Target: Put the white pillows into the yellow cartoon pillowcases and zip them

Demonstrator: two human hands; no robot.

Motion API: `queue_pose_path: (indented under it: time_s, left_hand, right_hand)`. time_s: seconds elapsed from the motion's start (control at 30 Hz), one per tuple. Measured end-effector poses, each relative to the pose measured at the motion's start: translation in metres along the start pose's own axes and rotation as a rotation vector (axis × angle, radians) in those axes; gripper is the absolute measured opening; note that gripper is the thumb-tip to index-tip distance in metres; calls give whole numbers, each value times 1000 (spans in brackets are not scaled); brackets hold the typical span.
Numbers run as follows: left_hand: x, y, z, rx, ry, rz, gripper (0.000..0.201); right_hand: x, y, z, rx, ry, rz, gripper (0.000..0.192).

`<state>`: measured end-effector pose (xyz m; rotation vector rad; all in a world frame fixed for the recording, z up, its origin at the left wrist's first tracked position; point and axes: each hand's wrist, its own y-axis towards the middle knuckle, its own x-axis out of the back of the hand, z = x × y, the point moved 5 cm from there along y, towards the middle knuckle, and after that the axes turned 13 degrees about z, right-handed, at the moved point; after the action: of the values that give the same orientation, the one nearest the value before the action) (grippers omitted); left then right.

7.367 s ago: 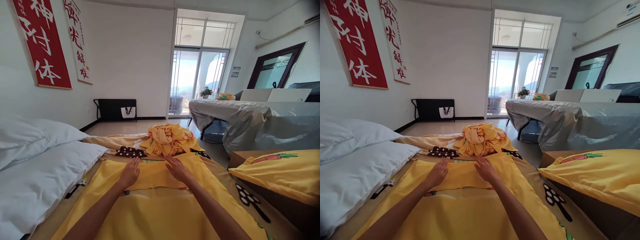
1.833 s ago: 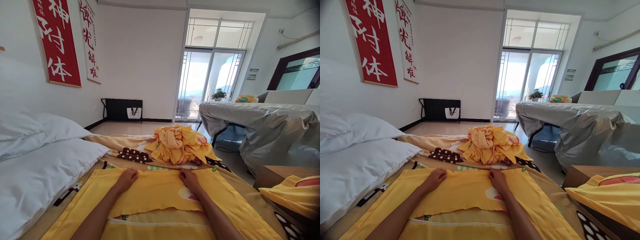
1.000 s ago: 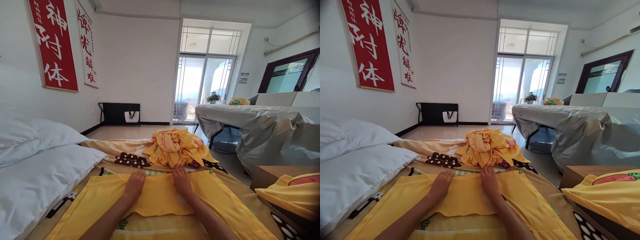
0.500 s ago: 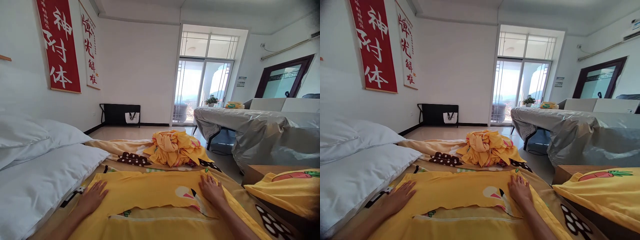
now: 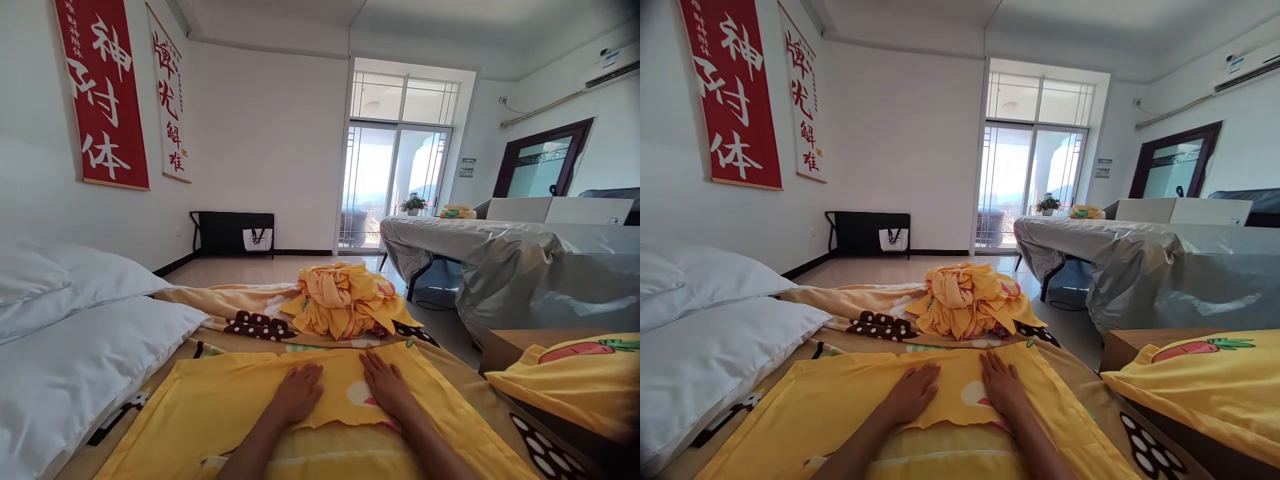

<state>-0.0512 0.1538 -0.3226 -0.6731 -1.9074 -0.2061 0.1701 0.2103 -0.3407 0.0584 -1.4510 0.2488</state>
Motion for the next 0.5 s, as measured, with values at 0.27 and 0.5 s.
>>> queue_pose_path:
  time_s: [0.27,0.5]
  left_hand:
    - [-1,9,18,67,38,115,65]
    - [4,10,18,73,20,165,59]
  right_hand:
    - [0,-73,-6,285,71,-55,45]
    - [2,-103,4,439,153,-28,41]
